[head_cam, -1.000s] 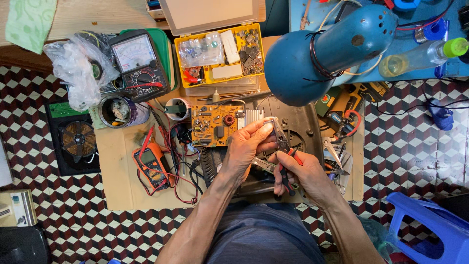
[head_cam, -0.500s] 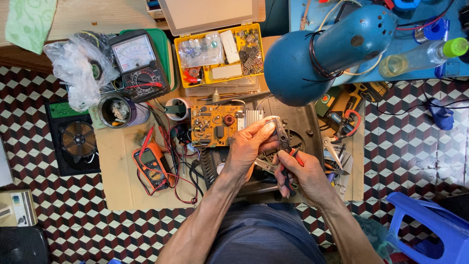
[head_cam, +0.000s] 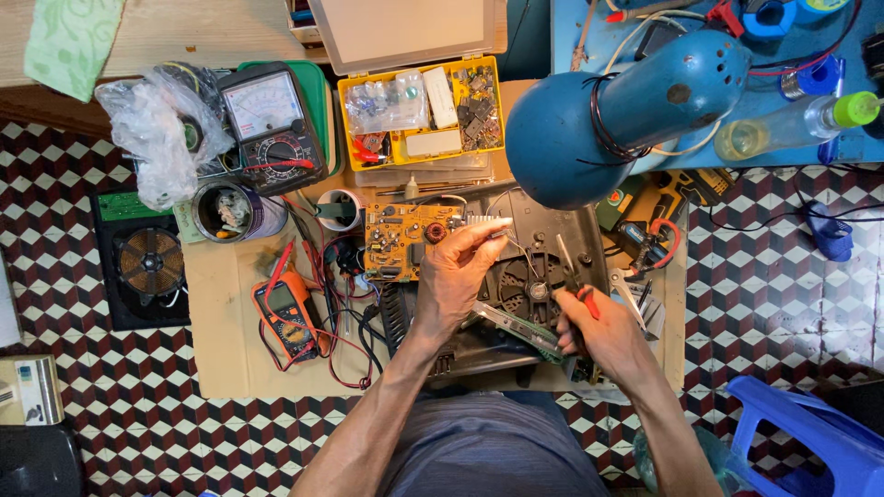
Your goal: The person works on a circuit board, using pliers to bend and adjust the fins of a metal heatsink. They repeatedly test the fit of the heatsink on the board, flip the board to check alignment, and continue adjusting the fins with pliers.
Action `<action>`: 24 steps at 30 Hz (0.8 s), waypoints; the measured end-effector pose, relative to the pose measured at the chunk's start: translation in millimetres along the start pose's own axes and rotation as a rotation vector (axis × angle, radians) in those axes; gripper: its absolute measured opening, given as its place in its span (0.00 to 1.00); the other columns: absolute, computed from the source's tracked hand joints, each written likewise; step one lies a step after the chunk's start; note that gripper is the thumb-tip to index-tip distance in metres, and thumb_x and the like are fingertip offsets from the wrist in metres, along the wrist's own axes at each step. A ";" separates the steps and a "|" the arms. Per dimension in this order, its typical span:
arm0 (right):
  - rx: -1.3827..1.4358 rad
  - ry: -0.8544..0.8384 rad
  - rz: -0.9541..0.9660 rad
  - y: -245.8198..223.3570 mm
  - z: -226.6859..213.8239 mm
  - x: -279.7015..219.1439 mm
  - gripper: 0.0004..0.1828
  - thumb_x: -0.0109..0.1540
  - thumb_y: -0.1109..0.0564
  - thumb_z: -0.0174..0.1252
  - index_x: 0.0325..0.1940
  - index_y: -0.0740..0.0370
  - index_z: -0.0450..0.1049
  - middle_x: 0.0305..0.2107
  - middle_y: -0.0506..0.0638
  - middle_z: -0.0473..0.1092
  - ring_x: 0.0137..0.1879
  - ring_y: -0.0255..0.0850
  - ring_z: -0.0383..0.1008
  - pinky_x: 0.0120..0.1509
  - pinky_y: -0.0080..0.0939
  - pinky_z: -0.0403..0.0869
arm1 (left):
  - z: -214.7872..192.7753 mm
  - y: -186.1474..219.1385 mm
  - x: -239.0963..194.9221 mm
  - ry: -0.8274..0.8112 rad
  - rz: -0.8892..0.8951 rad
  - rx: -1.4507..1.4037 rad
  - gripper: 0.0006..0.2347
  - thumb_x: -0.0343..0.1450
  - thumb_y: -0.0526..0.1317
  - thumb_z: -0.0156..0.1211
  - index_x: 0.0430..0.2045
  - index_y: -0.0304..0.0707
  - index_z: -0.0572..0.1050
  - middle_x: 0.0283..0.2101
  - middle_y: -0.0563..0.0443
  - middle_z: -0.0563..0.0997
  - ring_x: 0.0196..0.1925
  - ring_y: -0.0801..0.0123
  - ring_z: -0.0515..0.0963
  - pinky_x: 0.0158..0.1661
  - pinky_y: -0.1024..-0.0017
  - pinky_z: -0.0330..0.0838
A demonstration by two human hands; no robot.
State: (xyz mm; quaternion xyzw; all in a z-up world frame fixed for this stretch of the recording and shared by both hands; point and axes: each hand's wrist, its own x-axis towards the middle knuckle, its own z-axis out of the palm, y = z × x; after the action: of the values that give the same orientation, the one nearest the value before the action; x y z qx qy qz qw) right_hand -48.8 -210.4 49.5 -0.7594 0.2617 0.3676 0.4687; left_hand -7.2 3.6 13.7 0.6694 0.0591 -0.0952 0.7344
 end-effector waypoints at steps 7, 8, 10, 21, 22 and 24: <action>-0.620 0.469 -0.453 27.0 7.8 64.3 0.17 0.68 0.47 0.51 0.48 0.65 0.71 0.39 0.66 0.73 0.43 0.65 0.75 0.46 0.62 0.72 | -2.8 0.7 -1.2 -0.005 0.007 -0.005 0.11 0.74 0.34 0.61 0.51 0.37 0.80 0.53 0.51 0.83 0.52 0.76 0.81 0.52 0.78 0.76; -0.647 0.485 -0.453 28.5 10.9 70.5 0.17 0.68 0.47 0.52 0.48 0.65 0.71 0.40 0.67 0.73 0.43 0.66 0.74 0.46 0.63 0.72 | -3.0 -0.3 -0.6 -0.016 0.006 -0.049 0.12 0.75 0.34 0.60 0.52 0.37 0.79 0.54 0.51 0.82 0.53 0.76 0.81 0.54 0.78 0.76; -0.694 0.537 -0.443 31.4 17.8 79.7 0.17 0.67 0.47 0.54 0.47 0.65 0.71 0.40 0.66 0.73 0.43 0.65 0.75 0.46 0.62 0.73 | -3.7 -4.2 1.0 -0.039 0.005 -0.138 0.12 0.75 0.33 0.59 0.53 0.37 0.78 0.56 0.52 0.81 0.54 0.76 0.81 0.56 0.77 0.76; -0.830 0.673 -0.523 26.7 28.1 79.7 0.30 0.59 0.49 0.64 0.59 0.68 0.67 0.40 0.63 0.68 0.48 0.59 0.71 0.49 0.57 0.71 | -6.1 -29.1 3.4 -0.100 -0.074 -0.262 0.13 0.76 0.31 0.58 0.56 0.34 0.76 0.51 0.50 0.83 0.54 0.74 0.81 0.57 0.77 0.75; -0.848 0.683 -0.519 24.2 28.1 75.3 0.30 0.59 0.50 0.65 0.60 0.67 0.68 0.41 0.63 0.68 0.48 0.58 0.71 0.50 0.58 0.70 | -6.2 -30.1 3.2 -0.105 -0.073 -0.276 0.13 0.76 0.31 0.58 0.56 0.34 0.76 0.50 0.50 0.83 0.53 0.74 0.81 0.57 0.77 0.75; -0.850 0.722 -0.551 17.1 27.7 65.2 0.30 0.57 0.50 0.66 0.58 0.67 0.69 0.43 0.62 0.68 0.50 0.58 0.70 0.51 0.58 0.69 | -7.5 -29.3 2.0 -0.109 -0.050 -0.281 0.13 0.76 0.31 0.58 0.56 0.34 0.76 0.51 0.50 0.83 0.54 0.74 0.81 0.57 0.77 0.75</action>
State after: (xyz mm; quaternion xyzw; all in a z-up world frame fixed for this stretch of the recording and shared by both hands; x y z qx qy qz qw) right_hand -31.5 -196.1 -19.8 -0.9956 0.0290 0.0251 0.0852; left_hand -11.4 8.4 -15.9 0.5522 0.0485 -0.1404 0.8204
